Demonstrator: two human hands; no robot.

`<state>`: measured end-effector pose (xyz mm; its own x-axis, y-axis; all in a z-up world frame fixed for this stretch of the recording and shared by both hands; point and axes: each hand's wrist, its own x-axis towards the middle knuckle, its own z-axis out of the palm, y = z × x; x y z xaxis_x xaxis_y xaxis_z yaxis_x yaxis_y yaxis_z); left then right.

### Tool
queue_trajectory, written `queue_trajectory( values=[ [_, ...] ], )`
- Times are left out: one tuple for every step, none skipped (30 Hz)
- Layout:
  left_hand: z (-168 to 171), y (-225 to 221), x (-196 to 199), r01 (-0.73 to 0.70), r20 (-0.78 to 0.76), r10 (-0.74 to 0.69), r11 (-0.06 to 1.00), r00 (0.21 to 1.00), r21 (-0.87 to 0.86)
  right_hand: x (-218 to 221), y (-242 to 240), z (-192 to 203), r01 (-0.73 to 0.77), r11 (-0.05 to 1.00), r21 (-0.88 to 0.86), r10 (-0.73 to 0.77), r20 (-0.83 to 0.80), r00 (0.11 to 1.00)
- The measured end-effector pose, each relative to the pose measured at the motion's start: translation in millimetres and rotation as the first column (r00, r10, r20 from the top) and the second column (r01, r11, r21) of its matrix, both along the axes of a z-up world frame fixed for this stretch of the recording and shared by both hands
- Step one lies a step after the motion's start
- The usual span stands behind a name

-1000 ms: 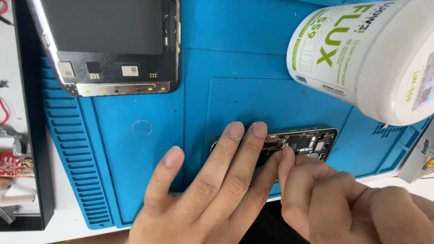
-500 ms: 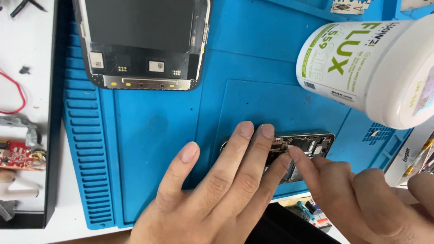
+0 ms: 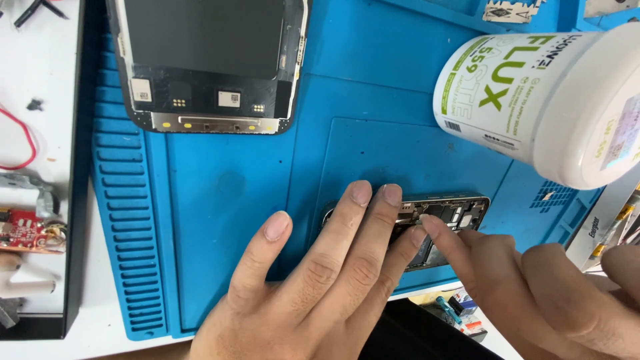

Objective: Connecting a replacement screen to a smartphone motherboard and testing the device with a charging cable.

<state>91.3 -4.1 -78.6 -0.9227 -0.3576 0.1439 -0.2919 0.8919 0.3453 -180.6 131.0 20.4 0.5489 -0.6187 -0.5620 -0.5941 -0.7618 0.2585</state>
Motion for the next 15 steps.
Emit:
queue_trajectory(
  values=[
    [0,0,0,0.001,0.005,-0.001,1.0,1.0,-0.003,-2,0,1,-0.01,1.0,0.015,0.01,0.007,1.0],
    [0,0,0,0.001,0.004,-0.001,1.0,1.0,-0.003,-3,-2,2,-0.01,1.0,0.015,0.01,0.006,1.0],
    [0,0,0,-0.003,0.005,0.003,1.0,1.0,-0.013,-3,-5,2,-0.036,0.999,0.035,0.035,0.02,0.999],
    [0,0,0,-0.009,0.007,0.009,1.0,1.0,-0.023,-4,-7,3,-0.064,0.997,0.054,0.062,0.036,0.997],
    [0,0,0,-0.01,0.007,0.01,1.0,1.0,-0.023,-2,-11,3,-0.065,0.996,0.054,0.063,0.037,0.997],
    [1,0,0,-0.006,0.014,0.007,1.0,1.0,-0.017,0,-14,3,-0.054,0.998,0.044,0.051,0.062,0.997],
    [2,-1,0,-0.003,0.02,0.003,1.0,1.0,-0.011,3,-18,4,-0.043,0.999,0.034,0.039,0.086,0.995],
    [2,-1,0,-0.003,0.02,0.003,1.0,1.0,-0.012,3,-9,2,-0.043,0.999,0.034,0.04,0.086,0.995],
    [2,-1,0,-0.006,0.017,0.007,1.0,1.0,-0.015,4,-1,0,-0.035,0.999,0.033,0.035,-0.005,0.999],
    [2,-1,0,-0.009,0.015,0.01,1.0,1.0,-0.017,4,8,-2,-0.026,0.999,0.032,0.029,-0.096,0.995],
    [1,-1,1,-0.009,0.015,0.009,1.0,1.0,-0.018,6,4,-1,-0.025,0.999,0.031,0.028,-0.096,0.995],
    [1,0,1,-0.001,0.024,0.001,1.0,1.0,-0.023,7,-1,0,-0.059,0.997,0.047,0.063,-0.084,0.995],
    [0,0,1,0.007,0.033,-0.006,1.0,0.999,-0.029,9,-5,1,-0.092,0.994,0.063,0.097,-0.07,0.993],
    [0,0,1,0.007,0.033,-0.006,1.0,0.999,-0.028,8,-1,1,-0.093,0.994,0.064,0.097,-0.071,0.993],
    [0,0,0,-0.003,0.03,0.004,0.999,1.0,-0.034,7,2,0,-0.126,0.989,0.072,0.132,-0.082,0.988]
  ],
)
